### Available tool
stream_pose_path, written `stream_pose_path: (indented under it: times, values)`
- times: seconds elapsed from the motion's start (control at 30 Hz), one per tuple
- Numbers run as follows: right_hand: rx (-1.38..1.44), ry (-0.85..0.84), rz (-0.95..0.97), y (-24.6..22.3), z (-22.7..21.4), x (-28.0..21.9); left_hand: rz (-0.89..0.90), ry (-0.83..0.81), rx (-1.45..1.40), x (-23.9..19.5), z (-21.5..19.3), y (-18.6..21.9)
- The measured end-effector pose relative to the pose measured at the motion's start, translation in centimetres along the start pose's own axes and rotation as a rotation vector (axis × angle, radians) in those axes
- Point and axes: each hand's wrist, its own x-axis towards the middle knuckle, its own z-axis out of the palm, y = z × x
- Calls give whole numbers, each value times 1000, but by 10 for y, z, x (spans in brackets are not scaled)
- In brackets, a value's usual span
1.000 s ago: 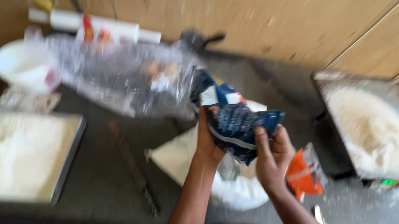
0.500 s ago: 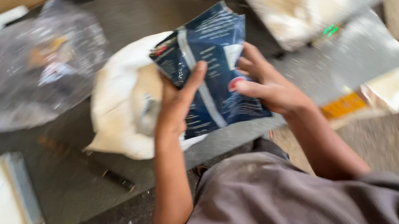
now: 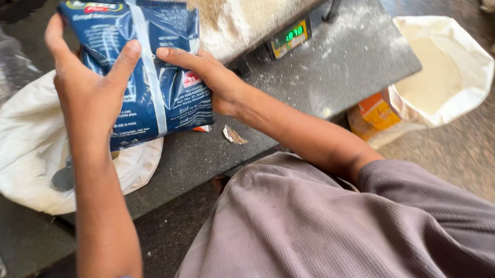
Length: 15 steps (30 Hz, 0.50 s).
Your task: The person scoops white granular material from a large sack onto a digital scale using a metal scoop. They then pour contents from an orange packet and a white plastic container onto the scale, followed by a blue packet. The person adjusts the pile on the scale with their hand.
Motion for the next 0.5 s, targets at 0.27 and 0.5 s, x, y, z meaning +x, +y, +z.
stream_pose_path:
  times: [0.27,0.5]
  values:
    - [397,-154,17,4,-24,33,378,-51,570,46,21,43]
    - [447,-186,2,7,-31,46,266,-102,536,51,22,28]
